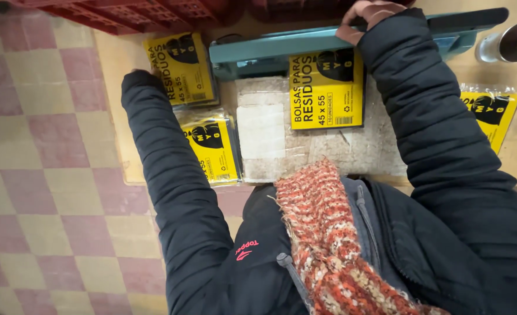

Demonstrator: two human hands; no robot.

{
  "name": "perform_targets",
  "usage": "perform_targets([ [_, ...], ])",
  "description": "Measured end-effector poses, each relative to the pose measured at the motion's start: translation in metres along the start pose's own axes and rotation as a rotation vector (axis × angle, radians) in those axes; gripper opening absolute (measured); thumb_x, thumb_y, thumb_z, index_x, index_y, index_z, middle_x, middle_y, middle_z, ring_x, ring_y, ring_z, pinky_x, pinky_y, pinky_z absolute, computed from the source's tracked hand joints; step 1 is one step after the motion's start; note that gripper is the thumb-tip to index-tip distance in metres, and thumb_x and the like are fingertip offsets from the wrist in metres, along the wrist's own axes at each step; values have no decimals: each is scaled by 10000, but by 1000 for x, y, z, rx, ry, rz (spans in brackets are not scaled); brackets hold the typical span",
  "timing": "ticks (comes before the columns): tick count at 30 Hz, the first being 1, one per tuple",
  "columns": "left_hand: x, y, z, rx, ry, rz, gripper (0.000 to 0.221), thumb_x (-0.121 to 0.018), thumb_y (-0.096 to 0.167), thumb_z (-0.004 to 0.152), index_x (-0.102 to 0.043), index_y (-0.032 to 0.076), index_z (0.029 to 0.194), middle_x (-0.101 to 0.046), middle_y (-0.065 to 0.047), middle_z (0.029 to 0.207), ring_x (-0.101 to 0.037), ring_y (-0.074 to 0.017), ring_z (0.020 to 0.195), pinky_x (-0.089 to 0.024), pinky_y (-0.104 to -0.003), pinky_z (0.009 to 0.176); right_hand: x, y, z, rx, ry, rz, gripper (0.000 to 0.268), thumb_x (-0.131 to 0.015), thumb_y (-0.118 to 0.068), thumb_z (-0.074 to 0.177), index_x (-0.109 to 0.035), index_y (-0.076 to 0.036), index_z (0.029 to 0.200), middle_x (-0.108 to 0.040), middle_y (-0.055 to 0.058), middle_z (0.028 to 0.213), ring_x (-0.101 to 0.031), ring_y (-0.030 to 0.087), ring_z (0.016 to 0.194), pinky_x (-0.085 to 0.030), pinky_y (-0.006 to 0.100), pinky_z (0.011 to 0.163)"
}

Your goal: Seal plastic packages containing trash bag rolls using an industrial heat sealer and stack them in crates.

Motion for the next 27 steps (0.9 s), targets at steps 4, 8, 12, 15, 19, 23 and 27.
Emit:
perform_targets([
  [4,-32,-41,47,5,-39,-35,369,-769,358,861,-665,109,1114,-714,-182,1118,-670,-354,1082,-523,-441,925,2,-1,1,4,17,-12,241,-798,-372,1012,-753,-145,1078,-731,121,1031,-693,323,926,-542,442,821],
  [8,-27,-30,24,-84,163,-153,244,-619,280,1008,-641,74,1137,-744,-196,1079,-699,-379,1043,-543,-450,900,-4,2,2,11,24,-27,244,-819,-383,1016,-759,-151,1064,-738,111,1009,-698,315,904,-546,435,803],
  [12,-31,-40,37,-102,283,-470,223,-518,254,1067,-600,57,1132,-747,-143,1051,-737,-279,1015,-556,-398,870,-1,3,6,25,33,22,229,-797,-351,1018,-756,-133,1076,-737,118,1023,-699,314,901,-551,425,802],
  [15,-7,-28,6,-194,283,-491,233,-577,265,1028,-606,52,1117,-749,-148,1015,-734,-290,954,-564,-400,837,-30,23,11,-29,-52,161,224,-774,-322,1026,-742,-111,1095,-733,122,1011,-701,293,890,-555,409,805],
  [19,21,-7,-21,-380,346,-497,238,-654,270,983,-636,57,1088,-751,-159,961,-725,-311,855,-570,-408,782,-24,26,8,53,-4,312,179,-799,-245,1049,-737,-79,1072,-727,114,1005,-693,252,904,-559,378,823],
  [23,74,11,-73,-418,527,-542,181,-623,250,995,-642,85,1065,-753,-135,898,-719,-324,788,-549,-435,709,11,30,6,75,94,496,117,-807,-158,1054,-745,-63,1083,-732,84,1009,-680,180,890,-556,336,816],
  [27,151,30,-189,-545,662,-467,139,-625,212,1034,-634,76,1056,-712,-169,881,-689,-369,793,-546,-455,717,32,4,-33,42,76,803,117,-748,-144,1103,-707,-45,1056,-732,43,964,-683,103,861,-564,297,822],
])
Point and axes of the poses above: each hand's wrist, its own z-axis towards the middle knuckle, its own x-axis out of the back of the hand, y = z × x, the point moved 9 cm from there along z, towards the middle knuckle
